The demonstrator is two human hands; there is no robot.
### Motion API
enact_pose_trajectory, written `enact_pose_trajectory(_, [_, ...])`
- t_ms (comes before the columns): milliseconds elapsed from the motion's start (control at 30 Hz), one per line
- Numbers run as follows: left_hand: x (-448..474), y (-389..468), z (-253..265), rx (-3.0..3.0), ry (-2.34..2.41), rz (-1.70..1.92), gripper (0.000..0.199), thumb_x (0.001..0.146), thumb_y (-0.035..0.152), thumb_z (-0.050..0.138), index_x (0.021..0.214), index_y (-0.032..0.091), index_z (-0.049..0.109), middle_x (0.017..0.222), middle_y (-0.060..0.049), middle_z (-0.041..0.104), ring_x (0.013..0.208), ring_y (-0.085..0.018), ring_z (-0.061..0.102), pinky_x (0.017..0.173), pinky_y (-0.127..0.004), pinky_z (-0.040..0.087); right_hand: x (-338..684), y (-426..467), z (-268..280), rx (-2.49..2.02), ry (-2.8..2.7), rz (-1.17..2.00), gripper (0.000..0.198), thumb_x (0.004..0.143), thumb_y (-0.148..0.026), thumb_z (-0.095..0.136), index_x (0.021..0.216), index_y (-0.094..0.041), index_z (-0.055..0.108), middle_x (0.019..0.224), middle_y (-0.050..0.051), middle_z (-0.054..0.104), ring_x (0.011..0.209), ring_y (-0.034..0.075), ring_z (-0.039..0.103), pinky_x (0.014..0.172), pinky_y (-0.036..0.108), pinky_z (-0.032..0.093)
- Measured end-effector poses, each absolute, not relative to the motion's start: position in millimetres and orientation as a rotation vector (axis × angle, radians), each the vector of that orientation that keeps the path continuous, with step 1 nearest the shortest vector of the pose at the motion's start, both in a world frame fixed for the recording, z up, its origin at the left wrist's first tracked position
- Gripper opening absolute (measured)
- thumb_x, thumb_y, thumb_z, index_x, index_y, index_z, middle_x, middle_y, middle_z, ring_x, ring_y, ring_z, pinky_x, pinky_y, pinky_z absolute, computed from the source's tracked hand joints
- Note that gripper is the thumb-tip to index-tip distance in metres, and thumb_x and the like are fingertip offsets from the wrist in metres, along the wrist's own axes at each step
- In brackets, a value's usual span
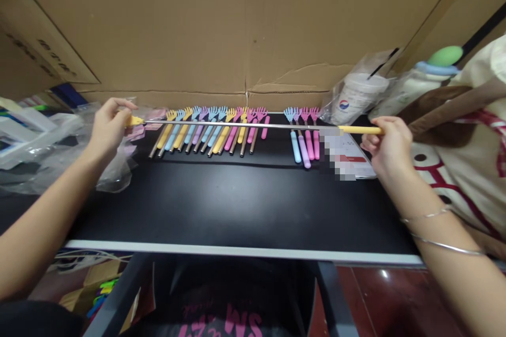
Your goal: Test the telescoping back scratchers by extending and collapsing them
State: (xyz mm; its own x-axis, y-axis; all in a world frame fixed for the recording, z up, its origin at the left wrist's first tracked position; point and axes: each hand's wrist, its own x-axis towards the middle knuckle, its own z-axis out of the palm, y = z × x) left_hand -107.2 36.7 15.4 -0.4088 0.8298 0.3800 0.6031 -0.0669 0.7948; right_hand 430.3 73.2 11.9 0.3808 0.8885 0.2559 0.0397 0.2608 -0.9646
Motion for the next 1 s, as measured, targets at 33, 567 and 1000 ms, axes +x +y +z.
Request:
enact_pose_trajectory(33, [-105, 37, 14, 1.561, 1.984, 1.474, 0.022, 0.08, 0.022, 0.043, 0.098, 0.016, 0.054, 0.067, 0.003, 0.041, 0.058, -0.009, 0.041, 0.055, -0.023, 0.04, 431, 73, 11, -1.161, -1.008, 0.708, 0.016, 0.062, -0.022, 0.059, 0.07, -0.024, 0.045, 0.042, -0.008, 0.027, 0.037, 0.006, 0.025, 0.04, 0.023, 0.018])
enact_pose_trajectory(567, [-70, 18, 19, 1.838, 1.752, 1.349, 0.022, 0.081, 0.036, 0.05, 0.094, 0.019, 0.057, 0.096, -0.003, 0.061, 0.078, -0.015, 0.053, 0.063, -0.027, 0.042, 382, 39, 20, -1.112, -1.396, 1.129, 0.02, 0.074, -0.027, 0.059, 0.082, -0.026, 0.041, 0.048, -0.007, 0.034, 0.042, 0.009, 0.028, 0.045, 0.025, 0.016])
enact_pose_trajectory(1000, [-39, 8, 9, 2.16, 1.401, 1.014, 0.03, 0.086, 0.046, 0.053, 0.098, 0.019, 0.052, 0.089, -0.002, 0.059, 0.077, -0.016, 0.055, 0.069, -0.026, 0.044, 379, 36, 2, -1.033, -1.78, 1.408, 0.023, 0.09, -0.044, 0.053, 0.094, -0.024, 0.042, 0.053, -0.008, 0.043, 0.041, 0.007, 0.034, 0.042, 0.024, 0.025])
